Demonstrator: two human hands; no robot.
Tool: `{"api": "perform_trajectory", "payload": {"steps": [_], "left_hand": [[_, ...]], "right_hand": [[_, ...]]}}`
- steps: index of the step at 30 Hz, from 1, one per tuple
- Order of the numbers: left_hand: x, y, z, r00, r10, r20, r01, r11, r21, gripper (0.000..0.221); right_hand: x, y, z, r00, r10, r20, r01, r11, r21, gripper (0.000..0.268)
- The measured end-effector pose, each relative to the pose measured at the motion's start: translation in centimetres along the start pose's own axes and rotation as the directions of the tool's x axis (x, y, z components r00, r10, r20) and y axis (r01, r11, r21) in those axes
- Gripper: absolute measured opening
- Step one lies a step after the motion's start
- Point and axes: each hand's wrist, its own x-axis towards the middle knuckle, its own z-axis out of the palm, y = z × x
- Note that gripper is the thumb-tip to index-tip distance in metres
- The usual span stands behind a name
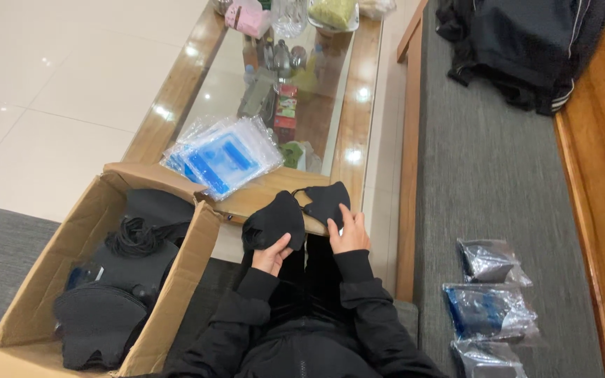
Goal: Inspecting and unfolding black face masks from a cardboard box on a table
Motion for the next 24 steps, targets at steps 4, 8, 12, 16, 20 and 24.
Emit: {"api": "perform_trajectory", "payload": {"steps": [4, 8, 12, 16, 20, 24], "left_hand": [[-1.6, 0.5, 1.0, 0.998, -0.05, -0.024, 0.051, 0.998, 0.028, 0.045], [2.2, -1.5, -1.8, 1.0, -0.009, -0.02, 0.01, 0.996, 0.089, 0.056], [2.1, -1.3, -1.8, 0.999, -0.026, -0.019, 0.027, 0.996, 0.082, 0.06], [2.6, -1.5, -2.2, 0.999, -0.04, -0.009, 0.041, 0.997, 0.073, 0.064], [2.5, -1.6, -1.9, 1.0, -0.022, -0.007, 0.023, 0.994, 0.108, 0.067], [0.0, -0.2, 0.1, 0.999, -0.032, -0.007, 0.033, 0.993, 0.112, 0.067]], "right_hand": [[0.6, 1.4, 1.5, 0.999, 0.005, 0.054, 0.002, 0.992, -0.127, 0.048], [0.8, 1.0, 1.1, 0.999, -0.026, 0.039, 0.031, 0.992, -0.121, 0.047], [0.7, 1.1, 1.1, 0.997, -0.071, 0.0, 0.071, 0.993, -0.093, 0.046], [-0.4, 0.5, 1.2, 0.974, -0.184, -0.13, 0.188, 0.982, 0.025, 0.04], [-2.7, -3.1, 0.4, 0.974, -0.207, -0.092, 0.225, 0.937, 0.266, 0.037], [-3.7, -3.8, 2.1, 0.943, -0.305, -0.134, 0.333, 0.885, 0.326, 0.048]]}}
